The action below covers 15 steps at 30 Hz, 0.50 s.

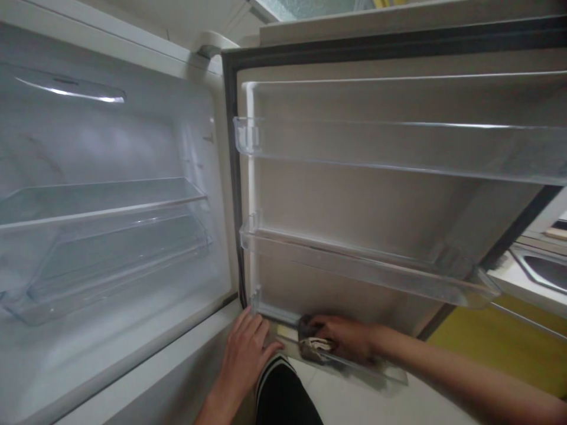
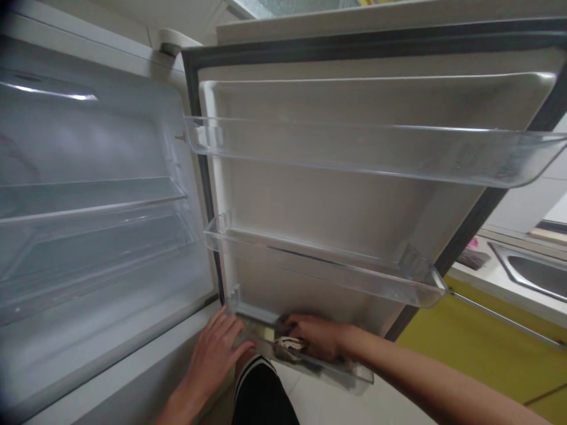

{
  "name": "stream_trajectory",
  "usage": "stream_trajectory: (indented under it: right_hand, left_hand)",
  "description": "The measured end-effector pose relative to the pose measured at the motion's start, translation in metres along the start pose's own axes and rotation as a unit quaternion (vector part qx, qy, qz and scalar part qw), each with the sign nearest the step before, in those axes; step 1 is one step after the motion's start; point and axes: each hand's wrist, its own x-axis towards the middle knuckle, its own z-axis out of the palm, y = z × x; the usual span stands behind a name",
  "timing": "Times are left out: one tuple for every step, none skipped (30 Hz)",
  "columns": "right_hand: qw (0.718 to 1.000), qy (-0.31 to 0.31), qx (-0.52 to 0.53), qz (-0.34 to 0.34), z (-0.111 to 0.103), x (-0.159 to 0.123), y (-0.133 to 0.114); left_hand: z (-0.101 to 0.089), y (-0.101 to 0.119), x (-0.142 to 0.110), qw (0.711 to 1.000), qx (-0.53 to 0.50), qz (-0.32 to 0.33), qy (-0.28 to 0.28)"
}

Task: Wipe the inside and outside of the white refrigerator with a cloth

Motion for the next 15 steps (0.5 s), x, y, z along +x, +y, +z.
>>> stream_trajectory:
  right_hand:
    - [1.0,-0.005,-0.011,0.024,-0.002,-0.017,-0.002]
    - [0.999,-0.009,-0.024,0.048,-0.004,-0.03,-0.005]
    - [0.997,-0.011,-0.036,0.068,-0.004,-0.039,-0.008]
    - [0.996,-0.01,-0.045,0.081,-0.004,-0.043,-0.01]
    - [0.995,-0.003,-0.048,0.085,-0.003,-0.043,-0.011]
    - [0.996,0.007,-0.048,0.079,-0.002,-0.039,-0.013]
    - [0.997,0.018,-0.045,0.066,0.0,-0.031,-0.013]
    - [0.998,0.027,-0.043,0.048,0.003,-0.019,-0.012]
    - [0.998,0.032,-0.044,0.029,0.005,-0.006,-0.011]
    - [0.998,0.033,-0.05,0.012,0.008,0.01,-0.01]
    - [0.998,0.033,-0.059,-0.002,0.01,0.028,-0.009]
    - [0.997,0.033,-0.071,-0.016,0.012,0.046,-0.008]
    - [0.996,0.038,-0.08,-0.029,0.015,0.065,-0.007]
    - [0.994,0.047,-0.085,-0.041,0.017,0.083,-0.008]
    - [0.993,0.064,-0.084,-0.051,0.02,0.099,-0.009]
  left_hand:
    - [0.0,0.001,0.0,1.0,-0.007,-0.002,0.002]
    - [-0.001,0.003,0.0,1.0,-0.013,-0.004,0.002]
    - [-0.003,0.005,0.0,1.0,-0.017,-0.004,0.0]
    - [-0.004,0.006,0.001,1.0,-0.017,-0.004,-0.001]
    - [-0.005,0.008,0.001,1.0,-0.015,-0.003,-0.002]
    - [-0.006,0.009,0.002,1.0,-0.01,-0.002,-0.003]
    - [-0.007,0.01,0.002,1.0,-0.005,-0.001,-0.004]
    - [-0.007,0.011,0.002,1.0,0.0,-0.001,-0.004]
    - [-0.008,0.012,0.002,1.0,0.003,-0.004,-0.004]
    - [-0.008,0.013,0.002,1.0,0.003,-0.007,-0.004]
    - [-0.007,0.013,0.002,1.0,0.0,-0.01,-0.006]
    - [-0.007,0.014,0.003,1.0,-0.003,-0.014,-0.008]
    - [-0.007,0.014,0.003,1.0,-0.006,-0.019,-0.01]
    - [-0.007,0.014,0.004,1.0,-0.01,-0.026,-0.012]
    - [-0.007,0.014,0.004,0.999,-0.013,-0.034,-0.015]
